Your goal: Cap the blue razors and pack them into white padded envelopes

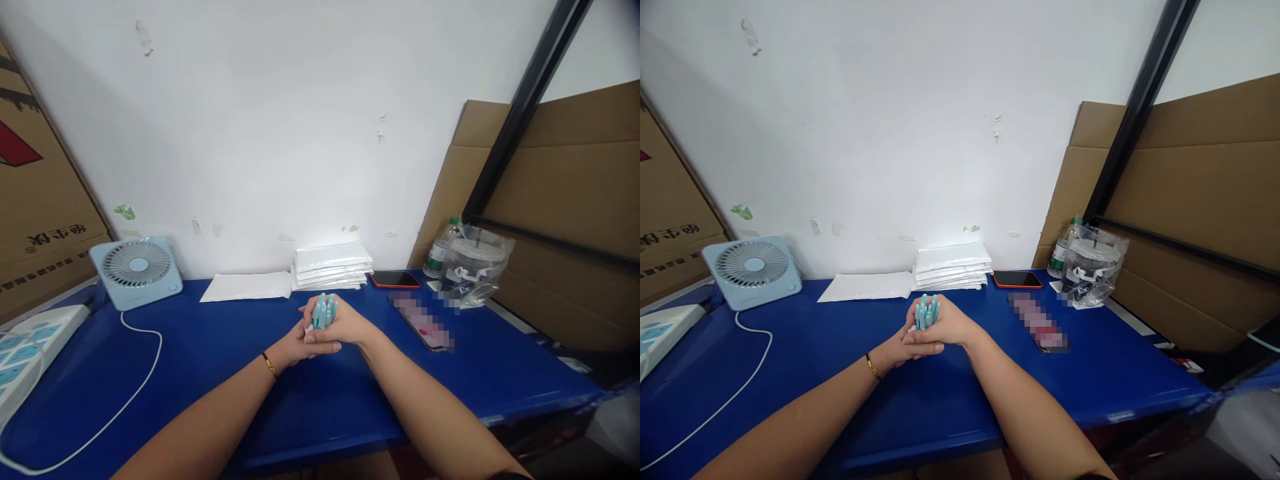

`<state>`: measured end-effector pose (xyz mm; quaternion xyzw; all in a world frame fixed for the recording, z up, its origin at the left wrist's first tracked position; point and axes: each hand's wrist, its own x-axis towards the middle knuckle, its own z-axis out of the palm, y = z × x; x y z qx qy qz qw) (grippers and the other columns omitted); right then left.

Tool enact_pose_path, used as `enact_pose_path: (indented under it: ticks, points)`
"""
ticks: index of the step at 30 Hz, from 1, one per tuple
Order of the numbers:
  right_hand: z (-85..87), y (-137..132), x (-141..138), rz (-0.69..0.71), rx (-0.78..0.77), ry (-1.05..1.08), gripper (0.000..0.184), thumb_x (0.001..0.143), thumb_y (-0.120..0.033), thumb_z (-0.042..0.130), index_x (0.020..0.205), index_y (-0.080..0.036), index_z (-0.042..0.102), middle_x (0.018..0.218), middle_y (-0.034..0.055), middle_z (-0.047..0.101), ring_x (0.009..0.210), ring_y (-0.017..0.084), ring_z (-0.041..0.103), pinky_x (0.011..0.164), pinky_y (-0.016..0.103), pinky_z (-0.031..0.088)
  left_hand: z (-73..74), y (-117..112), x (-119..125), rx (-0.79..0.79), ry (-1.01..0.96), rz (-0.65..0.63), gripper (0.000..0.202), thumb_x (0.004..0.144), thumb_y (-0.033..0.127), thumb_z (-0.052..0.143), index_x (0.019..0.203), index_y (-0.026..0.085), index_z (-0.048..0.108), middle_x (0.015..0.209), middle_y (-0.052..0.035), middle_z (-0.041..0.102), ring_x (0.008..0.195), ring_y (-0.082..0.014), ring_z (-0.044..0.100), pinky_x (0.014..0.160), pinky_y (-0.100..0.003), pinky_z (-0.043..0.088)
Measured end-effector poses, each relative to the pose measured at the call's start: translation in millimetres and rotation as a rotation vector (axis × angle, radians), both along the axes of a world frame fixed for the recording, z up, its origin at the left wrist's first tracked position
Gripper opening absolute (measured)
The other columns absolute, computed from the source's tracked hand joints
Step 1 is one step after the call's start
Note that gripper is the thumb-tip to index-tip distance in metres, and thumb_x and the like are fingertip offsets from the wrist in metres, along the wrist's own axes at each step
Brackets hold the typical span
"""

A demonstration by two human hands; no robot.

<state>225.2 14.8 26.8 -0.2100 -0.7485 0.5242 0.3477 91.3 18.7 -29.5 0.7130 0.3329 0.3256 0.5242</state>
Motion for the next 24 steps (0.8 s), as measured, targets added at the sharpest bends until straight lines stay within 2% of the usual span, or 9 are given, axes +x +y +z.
enact_pose_path:
  ticks: [2, 4, 6, 9, 13, 17, 19, 21, 24]
  points:
    - [-8.6, 5, -4, -0.146, 0.001, 0.06, 0.021, 0.066, -0.033, 0.071, 0.07, -0.017, 0.057, 0.063, -0.0007, 0.062, 0.062, 0.015, 0.062, 0.066, 0.032, 0.051, -2.4, 5, -1, 0.024, -0.05, 0.021, 0.041, 0.066, 0.032, 0.071, 0.099, 0.017, 0.053, 0.06, 0.0057, 0.052, 0.05, -0.0089, 0.05, 0.047, -0.022, 0.043]
    - [-14.0, 13, -5, -0.355, 0.005, 0.186, 0.02, 0.071, -0.034, 0.067, 0.069, -0.018, 0.055, 0.059, -0.0016, 0.06, 0.058, 0.014, 0.059, 0.065, 0.03, 0.05, -4.9, 15, -4, 0.124, -0.085, 0.066, 0.047, 0.063, 0.028, 0.073, 0.104, 0.016, 0.052, 0.083, -0.0013, 0.061, 0.075, -0.015, 0.059, 0.068, -0.029, 0.049]
    - [-16.9, 23, -3, -0.599, 0.021, 0.334, 0.021, 0.073, -0.036, 0.066, 0.072, -0.018, 0.055, 0.057, -0.0025, 0.057, 0.055, 0.013, 0.057, 0.061, 0.028, 0.048, -7.4, 26, -10, 0.214, -0.058, 0.148, 0.062, 0.059, 0.026, 0.076, 0.113, 0.017, 0.048, 0.105, -0.0075, 0.058, 0.096, -0.0199, 0.057, 0.085, -0.035, 0.046]
    - [-22.1, 35, -1, -0.828, 0.022, 0.453, 0.023, 0.071, -0.036, 0.067, 0.074, -0.018, 0.054, 0.054, -0.0036, 0.054, 0.051, 0.012, 0.053, 0.056, 0.026, 0.045, -11.6, 36, -16, 0.3, 0.071, 0.289, 0.071, 0.06, 0.027, 0.075, 0.121, 0.015, 0.043, 0.115, -0.0125, 0.054, 0.104, -0.0238, 0.053, 0.091, -0.04, 0.042]
    - [-33.5, 32, -17, -0.738, -0.103, 0.491, 0.023, 0.072, -0.036, 0.066, 0.072, -0.018, 0.053, 0.055, -0.0034, 0.053, 0.052, 0.012, 0.053, 0.056, 0.026, 0.045, -18.0, 34, -6, 0.376, 0.076, 0.227, 0.077, 0.06, 0.024, 0.072, 0.129, 0.017, 0.037, 0.117, -0.0103, 0.055, 0.105, -0.0236, 0.054, 0.09, -0.037, 0.043]
    - [-30.7, 15, -28, -0.597, -0.112, 0.336, 0.026, 0.071, -0.04, 0.067, 0.079, -0.018, 0.056, 0.067, 0.0004, 0.06, 0.061, 0.015, 0.058, 0.061, 0.03, 0.049, -22.2, 30, 7, 0.31, 0.017, 0.235, 0.048, 0.069, 0.024, 0.06, 0.115, 0.015, 0.05, 0.094, -0.0061, 0.064, 0.093, -0.0213, 0.058, 0.083, -0.034, 0.046]
    - [-16.7, 9, -19, -0.591, 0.064, 0.222, 0.039, 0.066, -0.04, 0.071, 0.096, -0.018, 0.057, 0.09, 0.0053, 0.065, 0.082, 0.021, 0.061, 0.074, 0.034, 0.049, -21.7, 29, 7, 0.255, 0.025, 0.249, 0.031, 0.075, 0.03, 0.056, 0.101, 0.014, 0.057, 0.085, -0.0051, 0.065, 0.085, -0.02, 0.059, 0.076, -0.032, 0.047]
    - [4.0, 7, -4, -0.654, 0.336, 0.162, 0.063, 0.066, -0.043, 0.071, 0.121, -0.022, 0.048, 0.119, 0.0084, 0.057, 0.108, 0.025, 0.053, 0.091, 0.04, 0.043, -19.9, 28, 4, 0.193, 0.067, 0.247, 0.026, 0.077, 0.039, 0.054, 0.083, 0.014, 0.059, 0.073, -0.0027, 0.062, 0.07, -0.017, 0.057, 0.066, -0.029, 0.046]
    - [34.1, 9, 15, -0.654, 0.648, 0.005, 0.053, 0.086, -0.047, 0.047, 0.133, -0.027, 0.039, 0.141, 0.0049, 0.038, 0.131, 0.025, 0.03, 0.108, 0.045, 0.023, -16.5, 26, 1, 0.159, 0.112, 0.249, 0.033, 0.076, 0.047, 0.056, 0.069, 0.015, 0.054, 0.063, 0.0014, 0.055, 0.058, -0.0124, 0.049, 0.057, -0.026, 0.04]
